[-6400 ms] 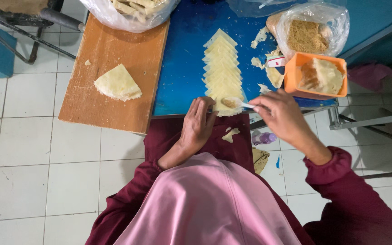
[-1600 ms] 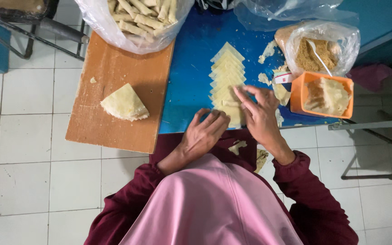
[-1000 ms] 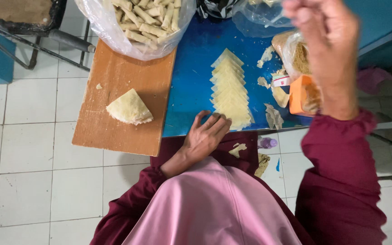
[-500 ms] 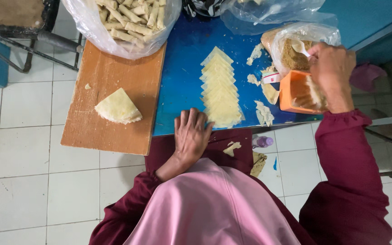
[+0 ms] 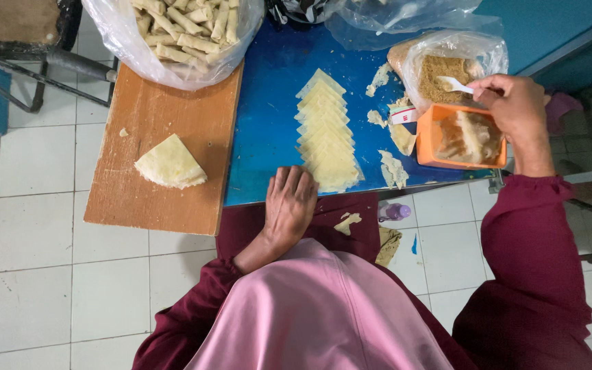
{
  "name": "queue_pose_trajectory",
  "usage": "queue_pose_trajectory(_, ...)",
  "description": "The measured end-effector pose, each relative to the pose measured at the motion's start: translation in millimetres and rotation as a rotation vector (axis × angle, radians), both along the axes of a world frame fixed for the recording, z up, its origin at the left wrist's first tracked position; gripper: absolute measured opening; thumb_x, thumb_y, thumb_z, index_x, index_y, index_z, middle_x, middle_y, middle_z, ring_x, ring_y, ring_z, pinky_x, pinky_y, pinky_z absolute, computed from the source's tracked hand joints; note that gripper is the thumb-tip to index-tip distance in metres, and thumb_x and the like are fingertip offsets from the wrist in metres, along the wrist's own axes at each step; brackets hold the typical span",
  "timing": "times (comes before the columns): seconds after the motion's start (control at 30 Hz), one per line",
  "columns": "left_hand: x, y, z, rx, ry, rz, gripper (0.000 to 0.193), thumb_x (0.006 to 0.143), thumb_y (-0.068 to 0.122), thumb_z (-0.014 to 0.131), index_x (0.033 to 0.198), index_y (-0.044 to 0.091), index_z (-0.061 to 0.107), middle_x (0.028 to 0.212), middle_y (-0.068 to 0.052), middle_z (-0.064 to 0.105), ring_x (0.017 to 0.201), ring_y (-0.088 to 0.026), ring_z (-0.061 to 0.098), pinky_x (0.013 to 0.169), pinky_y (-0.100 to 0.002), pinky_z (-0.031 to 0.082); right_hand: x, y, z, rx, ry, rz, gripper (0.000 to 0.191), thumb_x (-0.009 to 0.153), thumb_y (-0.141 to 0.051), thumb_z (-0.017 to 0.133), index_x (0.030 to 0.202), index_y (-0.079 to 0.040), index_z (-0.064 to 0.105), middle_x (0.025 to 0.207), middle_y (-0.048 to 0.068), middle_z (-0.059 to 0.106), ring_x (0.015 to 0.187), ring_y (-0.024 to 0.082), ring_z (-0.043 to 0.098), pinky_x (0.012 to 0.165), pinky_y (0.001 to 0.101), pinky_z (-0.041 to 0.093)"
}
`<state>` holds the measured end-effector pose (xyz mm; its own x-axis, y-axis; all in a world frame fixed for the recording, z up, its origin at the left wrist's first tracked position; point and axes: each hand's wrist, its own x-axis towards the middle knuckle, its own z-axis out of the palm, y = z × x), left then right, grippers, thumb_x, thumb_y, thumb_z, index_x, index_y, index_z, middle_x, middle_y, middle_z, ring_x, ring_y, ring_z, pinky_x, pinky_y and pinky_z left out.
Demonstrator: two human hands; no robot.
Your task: The person assembles a layered wafer snack at a blue table. They stack triangular wafer pieces in an overlapping pattern, spoon cream filling from an orange container onto the layers, press the pieces together, and handle finished rolled wafer snacks kept in a plastic bag.
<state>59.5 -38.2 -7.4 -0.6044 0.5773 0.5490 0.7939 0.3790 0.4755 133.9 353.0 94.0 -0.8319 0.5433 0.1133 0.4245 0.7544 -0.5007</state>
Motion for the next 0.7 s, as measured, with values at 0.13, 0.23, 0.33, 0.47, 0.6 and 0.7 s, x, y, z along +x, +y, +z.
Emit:
queue_pose_trajectory(0.13, 1, 1, -2, 0.05, -0.039, -0.047, 0.012, 0.091, 0.007, 0.067, 0.1, 0.001, 0.06, 0.103, -0.013, 0.06, 0.098, -0.032, 0.056, 0.084, -0.043, 0.047, 9, 8, -1, -0.104, 0.055, -0.017, 0.018, 0.105, -0.012, 0.072, 0.123, -0.012, 0.077, 0.107, 0.006, 0.077, 0.086, 0.008, 0.069, 0.077, 0.0258, 0.055)
queue_pose_trajectory(0.23, 3, 1, -2, 0.093, -0.118, -0.065, 0.013, 0.089, 0.004, 0.069, 0.096, 0.003, 0.058, 0.101, -0.012, 0.061, 0.096, -0.032, 0.057, 0.083, -0.043, 0.047, 15, -7, 4, -0.191, 0.074, 0.032, 0.02, 0.107, -0.013, 0.07, 0.126, -0.012, 0.076, 0.106, 0.004, 0.076, 0.082, 0.006, 0.066, 0.071, 0.0246, 0.053)
queue_pose_trajectory(0.33, 3, 1, -2, 0.134, -0.167, -0.09, 0.02, 0.086, 0.003, 0.071, 0.098, 0.003, 0.056, 0.1, -0.012, 0.061, 0.095, -0.034, 0.058, 0.083, -0.044, 0.047, 18, -39, 6, -0.207, -0.029, 0.111, 0.021, 0.106, -0.015, 0.067, 0.125, -0.013, 0.075, 0.096, 0.001, 0.074, 0.071, 0.008, 0.063, 0.06, 0.0253, 0.05)
queue_pose_trajectory(0.47, 2, 0, -2, 0.185, -0.172, -0.123, 0.025, 0.087, -0.001, 0.071, 0.104, 0.001, 0.052, 0.102, -0.014, 0.061, 0.094, -0.036, 0.058, 0.086, -0.046, 0.048, 11, -98, -10, -0.189, 0.012, 0.325, 0.019, 0.102, -0.016, 0.07, 0.119, -0.012, 0.078, 0.082, 0.003, 0.069, 0.063, 0.008, 0.05, 0.052, 0.026, 0.037)
queue_pose_trajectory(0.6, 2, 0, -4, 0.237, -0.204, -0.135, 0.026, 0.089, -0.002, 0.07, 0.106, 0.001, 0.051, 0.103, -0.014, 0.061, 0.094, -0.037, 0.059, 0.086, -0.046, 0.049, 10, -142, -25, 0.013, -0.02, 0.439, 0.014, 0.096, -0.02, 0.074, 0.109, -0.018, 0.079, 0.082, -0.001, 0.071, 0.068, 0.014, 0.049, 0.066, 0.0328, 0.038)
queue_pose_trajectory(0.7, 3, 3, -5, 0.227, -0.262, -0.137, 0.026, 0.088, -0.002, 0.07, 0.106, 0.001, 0.052, 0.101, -0.015, 0.061, 0.092, -0.037, 0.06, 0.083, -0.045, 0.05, 15, -166, -34, 0.215, 0.042, 0.458, 0.008, 0.093, -0.021, 0.074, 0.1, -0.02, 0.078, 0.086, -0.006, 0.072, 0.08, 0.015, 0.053, 0.08, 0.0413, 0.03)
